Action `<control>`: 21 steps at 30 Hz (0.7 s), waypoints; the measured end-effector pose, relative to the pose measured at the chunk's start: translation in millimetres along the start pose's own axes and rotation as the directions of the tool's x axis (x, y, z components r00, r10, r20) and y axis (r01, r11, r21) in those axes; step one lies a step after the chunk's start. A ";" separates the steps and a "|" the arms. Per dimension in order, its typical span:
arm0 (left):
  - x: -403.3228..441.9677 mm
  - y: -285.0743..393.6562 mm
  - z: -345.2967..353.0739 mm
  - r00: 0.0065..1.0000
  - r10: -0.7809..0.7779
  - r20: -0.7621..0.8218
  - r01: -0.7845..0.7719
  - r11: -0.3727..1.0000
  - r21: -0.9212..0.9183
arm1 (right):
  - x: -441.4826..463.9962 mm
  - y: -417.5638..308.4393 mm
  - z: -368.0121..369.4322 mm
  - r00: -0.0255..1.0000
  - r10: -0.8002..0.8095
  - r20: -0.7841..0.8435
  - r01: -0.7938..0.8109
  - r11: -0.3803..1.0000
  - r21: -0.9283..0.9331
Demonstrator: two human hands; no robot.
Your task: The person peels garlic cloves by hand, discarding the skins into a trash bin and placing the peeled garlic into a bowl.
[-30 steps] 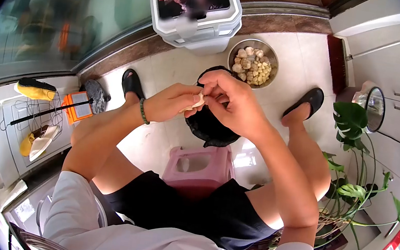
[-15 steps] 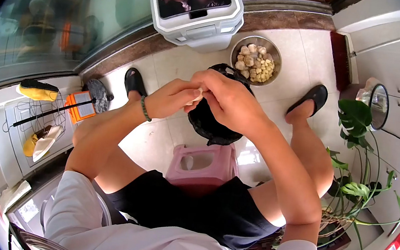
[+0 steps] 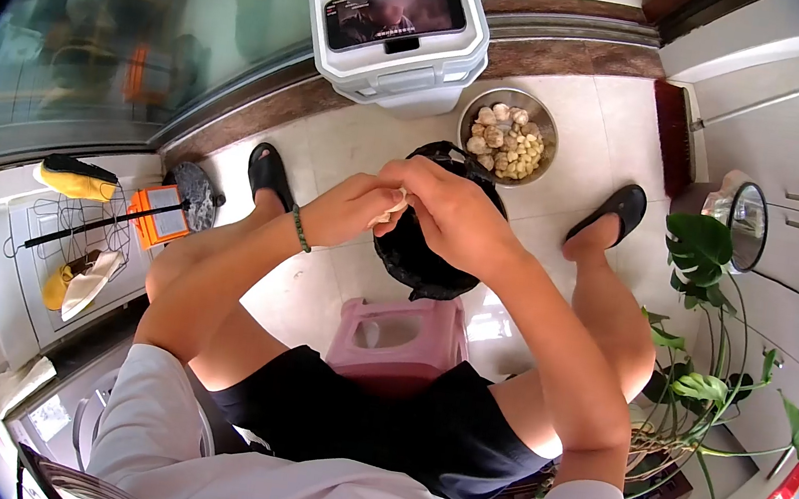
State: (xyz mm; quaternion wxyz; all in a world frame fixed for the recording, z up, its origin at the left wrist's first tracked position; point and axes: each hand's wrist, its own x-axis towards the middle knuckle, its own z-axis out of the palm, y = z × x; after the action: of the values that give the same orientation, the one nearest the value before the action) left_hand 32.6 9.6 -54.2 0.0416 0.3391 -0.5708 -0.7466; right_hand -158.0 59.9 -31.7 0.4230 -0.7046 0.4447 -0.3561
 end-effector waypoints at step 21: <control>-3.1 13.6 -9.4 1.000 -0.005 0.004 0.005 0.999 -0.045 | 0.0 6.5 5.8 0.970 -0.163 -0.182 0.127 0.972 -0.196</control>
State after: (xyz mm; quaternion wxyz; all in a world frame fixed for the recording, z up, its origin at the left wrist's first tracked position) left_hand 35.8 -1.4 -41.9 0.0463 0.3379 -0.5531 -0.7601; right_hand -155.1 59.9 -39.9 0.2832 -0.7323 0.4622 -0.4121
